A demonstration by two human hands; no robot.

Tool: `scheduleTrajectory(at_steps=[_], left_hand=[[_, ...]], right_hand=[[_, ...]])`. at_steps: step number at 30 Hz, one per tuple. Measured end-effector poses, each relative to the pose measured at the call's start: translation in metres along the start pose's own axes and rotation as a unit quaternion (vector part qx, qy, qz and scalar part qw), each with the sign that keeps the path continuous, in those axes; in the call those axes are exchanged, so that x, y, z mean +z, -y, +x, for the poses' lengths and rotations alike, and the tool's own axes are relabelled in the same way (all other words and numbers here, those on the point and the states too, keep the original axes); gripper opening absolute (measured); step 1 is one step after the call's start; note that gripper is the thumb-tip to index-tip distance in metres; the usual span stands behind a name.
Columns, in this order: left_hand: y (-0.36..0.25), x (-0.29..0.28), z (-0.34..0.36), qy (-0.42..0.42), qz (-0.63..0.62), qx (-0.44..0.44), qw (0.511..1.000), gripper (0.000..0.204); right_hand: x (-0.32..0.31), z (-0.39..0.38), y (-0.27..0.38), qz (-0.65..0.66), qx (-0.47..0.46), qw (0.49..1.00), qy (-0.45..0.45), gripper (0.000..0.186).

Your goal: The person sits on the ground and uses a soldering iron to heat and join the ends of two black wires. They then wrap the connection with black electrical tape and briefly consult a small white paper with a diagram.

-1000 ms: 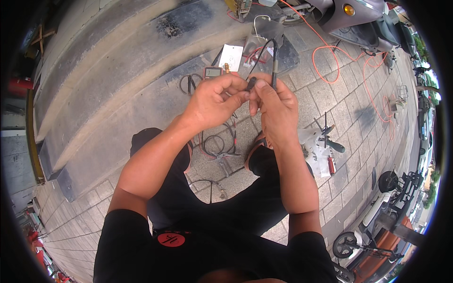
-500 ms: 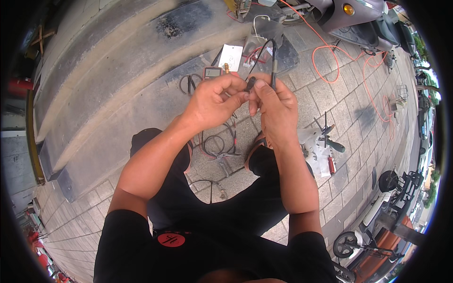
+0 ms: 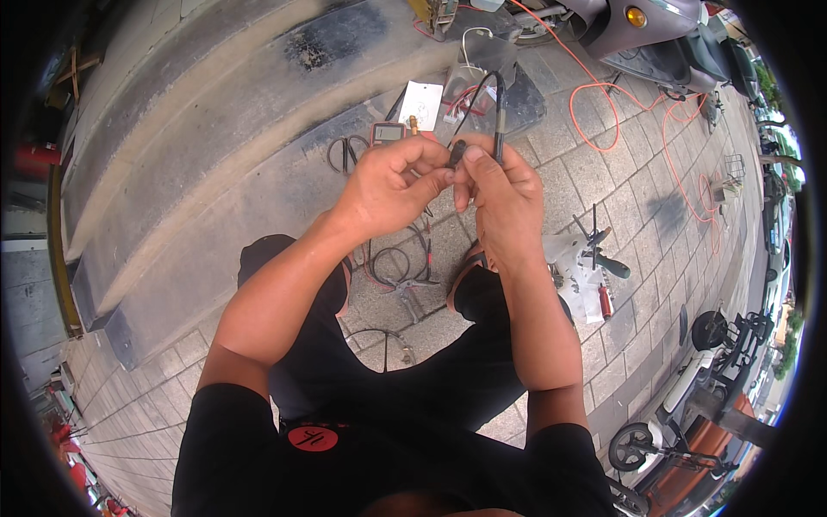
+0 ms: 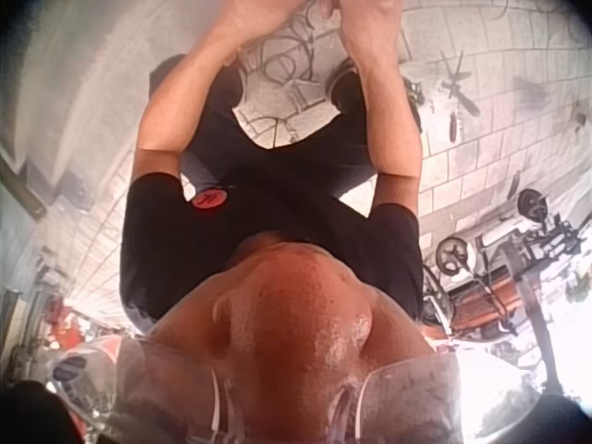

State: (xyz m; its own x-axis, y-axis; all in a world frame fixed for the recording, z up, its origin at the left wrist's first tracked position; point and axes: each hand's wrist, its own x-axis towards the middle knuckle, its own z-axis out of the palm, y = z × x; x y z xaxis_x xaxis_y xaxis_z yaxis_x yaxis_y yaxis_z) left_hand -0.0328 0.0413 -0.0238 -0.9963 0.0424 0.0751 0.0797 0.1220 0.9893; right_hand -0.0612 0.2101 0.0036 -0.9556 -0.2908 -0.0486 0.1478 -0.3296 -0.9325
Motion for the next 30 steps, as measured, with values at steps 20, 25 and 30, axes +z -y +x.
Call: scheduleTrajectory(at_steps=[20,25,30], left_hand=[[0.0048,-0.0017,-0.0004,0.035,-0.018,0.004,0.999,0.011],[0.0042,-0.0011,-0.0004,0.028,-0.031,-0.007,0.999,0.010],[0.0100,0.0002,-0.0001,0.018,-0.062,0.032,0.997,0.009]], right_hand=[[0.0019,0.0014,0.0016,-0.007,0.028,0.999,-0.036,0.021],[0.0008,0.0014,-0.0001,-0.007,0.021,0.999,-0.030,0.021],[0.0026,-0.0001,0.0022,-0.012,0.014,1.000,-0.021,0.020]])
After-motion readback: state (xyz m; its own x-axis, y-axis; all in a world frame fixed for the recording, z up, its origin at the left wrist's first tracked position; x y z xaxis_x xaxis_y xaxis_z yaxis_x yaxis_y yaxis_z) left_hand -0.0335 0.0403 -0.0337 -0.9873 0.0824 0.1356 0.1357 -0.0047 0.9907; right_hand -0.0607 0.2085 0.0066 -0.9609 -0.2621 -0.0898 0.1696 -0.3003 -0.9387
